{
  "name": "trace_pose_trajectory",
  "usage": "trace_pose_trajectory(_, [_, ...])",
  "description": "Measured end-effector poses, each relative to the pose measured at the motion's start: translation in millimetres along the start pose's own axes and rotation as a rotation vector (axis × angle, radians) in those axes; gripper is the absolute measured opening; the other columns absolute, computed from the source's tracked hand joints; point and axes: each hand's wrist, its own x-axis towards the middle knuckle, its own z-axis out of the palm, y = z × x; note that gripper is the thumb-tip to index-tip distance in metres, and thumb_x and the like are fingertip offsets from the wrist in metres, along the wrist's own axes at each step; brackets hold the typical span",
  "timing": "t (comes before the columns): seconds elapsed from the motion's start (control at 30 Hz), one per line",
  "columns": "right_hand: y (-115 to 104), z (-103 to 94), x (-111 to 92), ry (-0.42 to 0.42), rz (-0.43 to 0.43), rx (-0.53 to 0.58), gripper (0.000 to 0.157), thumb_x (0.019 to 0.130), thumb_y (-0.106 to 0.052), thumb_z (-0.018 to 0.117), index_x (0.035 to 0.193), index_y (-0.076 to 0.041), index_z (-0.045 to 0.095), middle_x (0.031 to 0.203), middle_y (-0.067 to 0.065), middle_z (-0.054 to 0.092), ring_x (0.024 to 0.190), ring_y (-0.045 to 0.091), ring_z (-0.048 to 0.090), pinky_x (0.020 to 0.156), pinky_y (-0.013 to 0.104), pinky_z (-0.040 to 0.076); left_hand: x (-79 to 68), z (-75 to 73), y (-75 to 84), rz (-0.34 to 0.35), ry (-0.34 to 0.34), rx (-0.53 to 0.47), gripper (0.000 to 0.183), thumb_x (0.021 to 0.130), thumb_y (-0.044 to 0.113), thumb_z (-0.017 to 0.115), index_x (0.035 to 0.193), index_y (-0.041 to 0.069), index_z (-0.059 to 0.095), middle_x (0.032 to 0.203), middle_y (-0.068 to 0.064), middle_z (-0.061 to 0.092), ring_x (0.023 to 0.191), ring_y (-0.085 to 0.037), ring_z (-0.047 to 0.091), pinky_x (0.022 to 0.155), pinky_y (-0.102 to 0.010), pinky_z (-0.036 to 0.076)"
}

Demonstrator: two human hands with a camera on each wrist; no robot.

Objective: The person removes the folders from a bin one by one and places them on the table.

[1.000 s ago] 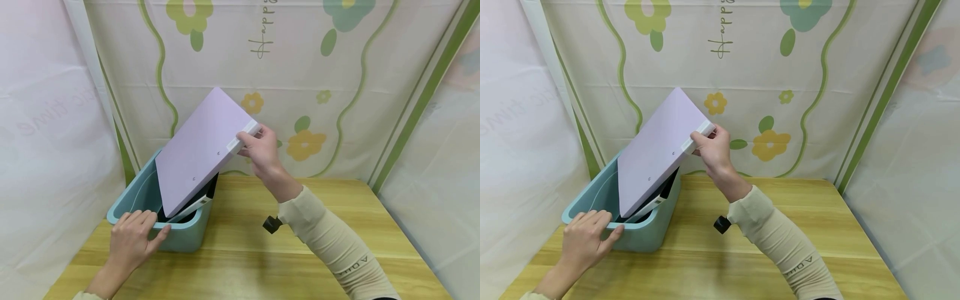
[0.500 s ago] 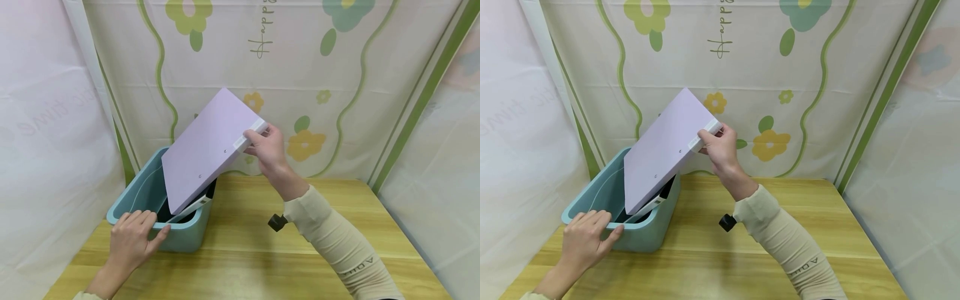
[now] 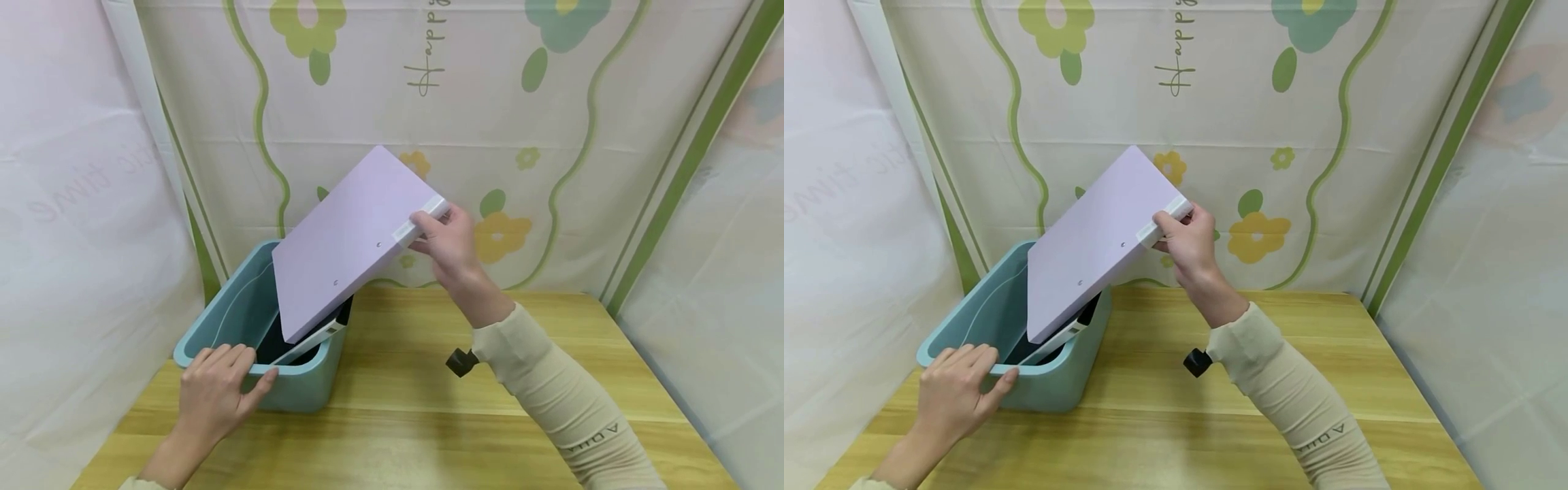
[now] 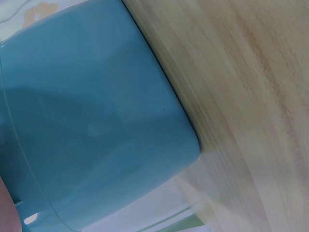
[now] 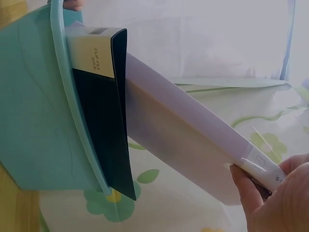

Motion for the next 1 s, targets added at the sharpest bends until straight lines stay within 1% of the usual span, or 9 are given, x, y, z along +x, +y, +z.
trace_pose_trajectory(0.2, [-1, -5.0, 3, 0.013, 0.013, 0.006, 0.043, 0.092, 0.002, 0.061, 0.135, 0.005, 0.056, 0.129, 0.022, 0.062, 0.107, 0.034, 0.071, 0.08, 0.044, 0.06, 0.3, 0.0, 0.7, 0.001, -0.008, -0.002, 0.058, 0.102, 0.062, 0.038, 0.069, 0.014, 0.045, 0.062, 0.005, 0.04, 0.056, -0.017, 0.041, 0.056, -0.036, 0.033])
trace_pose_trajectory(0.5, [-9, -9.9, 6, 0.057, 0.033, 0.024, 0.042, 0.091, 0.003, 0.062, 0.132, 0.004, 0.059, 0.127, 0.022, 0.063, 0.102, 0.033, 0.071, 0.081, 0.046, 0.06, 1.6, 1.2, 0.6, 0.006, 0.013, -0.005, 0.059, 0.102, 0.062, 0.038, 0.069, 0.014, 0.044, 0.062, 0.005, 0.04, 0.056, -0.017, 0.041, 0.055, -0.035, 0.032])
trace_pose_trajectory(0.67, [-10, -15.0, 8, 0.067, 0.056, 0.051, 0.042, 0.091, 0.002, 0.064, 0.133, 0.004, 0.059, 0.127, 0.022, 0.063, 0.1, 0.032, 0.072, 0.082, 0.047, 0.059, 0.5, 1.0, 0.7, 0.012, 0.007, 0.0, 0.059, 0.102, 0.062, 0.038, 0.069, 0.014, 0.043, 0.062, 0.006, 0.038, 0.055, -0.016, 0.039, 0.055, -0.035, 0.032])
trace_pose_trajectory(0.83, [-12, -17.8, 10, 0.072, 0.049, 0.07, 0.04, 0.091, 0.003, 0.063, 0.131, 0.004, 0.06, 0.122, 0.021, 0.065, 0.094, 0.029, 0.073, 0.079, 0.046, 0.06, 0.4, 0.7, 0.5, 0.009, 0.004, 0.003, 0.059, 0.102, 0.062, 0.038, 0.069, 0.014, 0.045, 0.062, 0.006, 0.039, 0.055, -0.016, 0.039, 0.055, -0.035, 0.033])
trace_pose_trajectory(1.0, [-15, -21.9, 10, 0.072, 0.055, 0.052, 0.04, 0.092, 0.001, 0.064, 0.131, 0.003, 0.061, 0.122, 0.021, 0.065, 0.095, 0.028, 0.073, 0.077, 0.04, 0.061, 0.5, 0.6, 0.1, 0.004, 0.002, 0.002, 0.059, 0.102, 0.062, 0.038, 0.069, 0.014, 0.045, 0.062, 0.005, 0.041, 0.056, -0.018, 0.042, 0.055, -0.037, 0.035])
